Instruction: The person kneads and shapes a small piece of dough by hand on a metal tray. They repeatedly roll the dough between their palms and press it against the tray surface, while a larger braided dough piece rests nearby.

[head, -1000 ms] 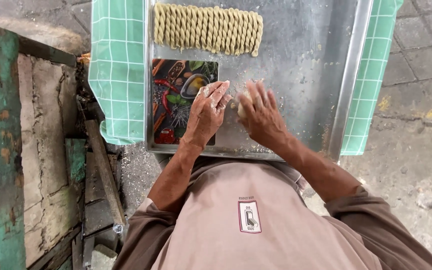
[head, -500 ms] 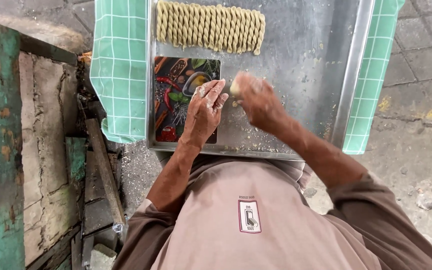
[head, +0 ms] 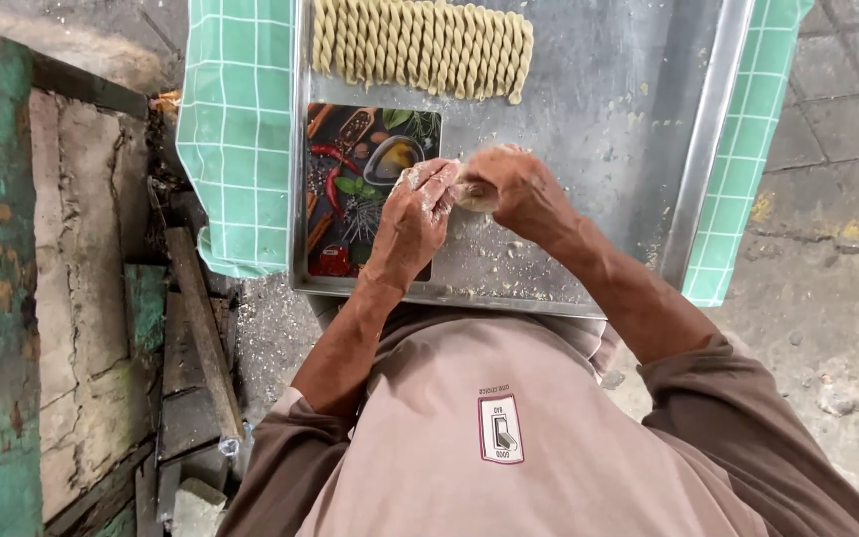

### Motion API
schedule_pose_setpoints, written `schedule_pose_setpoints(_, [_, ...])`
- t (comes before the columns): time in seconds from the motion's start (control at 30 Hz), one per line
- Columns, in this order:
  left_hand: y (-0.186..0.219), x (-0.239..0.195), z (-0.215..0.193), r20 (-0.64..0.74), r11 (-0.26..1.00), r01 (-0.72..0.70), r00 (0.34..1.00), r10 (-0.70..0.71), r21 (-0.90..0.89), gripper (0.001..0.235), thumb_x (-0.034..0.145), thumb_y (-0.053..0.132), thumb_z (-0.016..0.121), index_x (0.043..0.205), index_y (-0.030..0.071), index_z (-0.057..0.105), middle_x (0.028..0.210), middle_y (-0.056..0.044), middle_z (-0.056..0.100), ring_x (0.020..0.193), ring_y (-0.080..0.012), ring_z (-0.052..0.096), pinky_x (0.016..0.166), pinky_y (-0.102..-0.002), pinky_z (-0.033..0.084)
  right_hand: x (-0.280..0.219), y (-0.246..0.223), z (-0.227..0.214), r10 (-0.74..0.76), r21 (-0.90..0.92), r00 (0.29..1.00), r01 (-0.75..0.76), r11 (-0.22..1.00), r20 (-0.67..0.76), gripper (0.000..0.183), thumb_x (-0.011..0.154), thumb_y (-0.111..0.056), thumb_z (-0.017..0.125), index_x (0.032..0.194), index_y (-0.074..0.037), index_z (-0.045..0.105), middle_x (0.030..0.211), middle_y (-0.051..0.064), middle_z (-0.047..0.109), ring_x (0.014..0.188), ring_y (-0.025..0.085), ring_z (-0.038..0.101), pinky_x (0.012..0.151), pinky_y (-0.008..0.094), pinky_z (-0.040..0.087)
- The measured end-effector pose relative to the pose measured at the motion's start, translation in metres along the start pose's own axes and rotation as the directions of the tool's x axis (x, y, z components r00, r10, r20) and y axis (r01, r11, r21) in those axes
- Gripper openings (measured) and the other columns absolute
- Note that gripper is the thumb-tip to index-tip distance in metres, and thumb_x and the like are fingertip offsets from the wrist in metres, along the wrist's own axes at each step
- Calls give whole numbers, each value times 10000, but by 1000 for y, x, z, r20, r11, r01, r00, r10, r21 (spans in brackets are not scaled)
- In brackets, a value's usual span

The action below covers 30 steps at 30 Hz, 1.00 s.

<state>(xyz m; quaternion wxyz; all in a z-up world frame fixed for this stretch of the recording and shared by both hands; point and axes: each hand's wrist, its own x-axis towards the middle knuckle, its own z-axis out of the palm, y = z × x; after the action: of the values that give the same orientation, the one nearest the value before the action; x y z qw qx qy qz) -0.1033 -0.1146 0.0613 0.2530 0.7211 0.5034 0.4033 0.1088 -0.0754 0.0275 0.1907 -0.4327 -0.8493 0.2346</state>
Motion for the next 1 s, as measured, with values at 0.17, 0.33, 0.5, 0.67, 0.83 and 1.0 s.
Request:
schedule_pose_setpoints(0.17, [-2,-3,-1,-7,1000,0,1000,0,-1,275,1053,229,629,1248,52,707,1202,-179,684,1134,-397,666,981,-472,564,-24,1,16,-3,-227,1000,6,974,12,299,968,-288,662,1215,-118,652,1069,111,591,966,341,595,814,474,506])
schedule_pose_setpoints(0.33, [1,-1,3,0,996,-82,997,82,16,278,1030,190,645,1247,26,705,1184,-207,684,1122,-411,664,975,-490,565,-48,-44,23,-148,-341,961,62,938,-233,84,1020,-174,635,1036,-143,712,1037,45,629,860,208,555,723,332,435])
schedule_pose_setpoints(0.5, [3,-12,0,65,997,-78,995,77,24,293,1045,242,650,1246,37,709,1213,-186,678,1147,-397,657,987,-474,561,-72,-64,17,-281,-278,910,196,940,-306,238,910,-30,652,1114,-117,737,1140,111,648,1008,343,650,808,436,504])
schedule_pose_setpoints(0.67, [-16,-23,15,93,995,-92,992,88,45,294,1038,263,643,1252,74,713,1231,-148,678,1152,-367,658,1001,-466,550,-80,-44,28,-233,-423,950,128,897,-206,149,966,-49,633,1048,-114,740,1082,92,681,1001,279,690,824,395,538])
schedule_pose_setpoints(0.83, [-19,-31,31,192,969,-153,974,116,194,313,1007,208,652,1280,62,698,1206,-151,683,1203,-330,632,1010,-433,538,-37,-9,2,-4,40,1000,5,999,-26,206,1039,-78,576,1024,-68,781,945,129,687,882,323,681,786,415,551])
schedule_pose_setpoints(1.0, [-26,-17,45,240,904,-233,959,152,358,234,961,123,634,1153,26,727,1082,-169,697,1079,-359,668,914,-455,565,-27,-5,-5,108,-26,986,-112,993,-127,142,1056,-183,614,1124,-112,716,886,185,662,872,443,674,709,545,534])
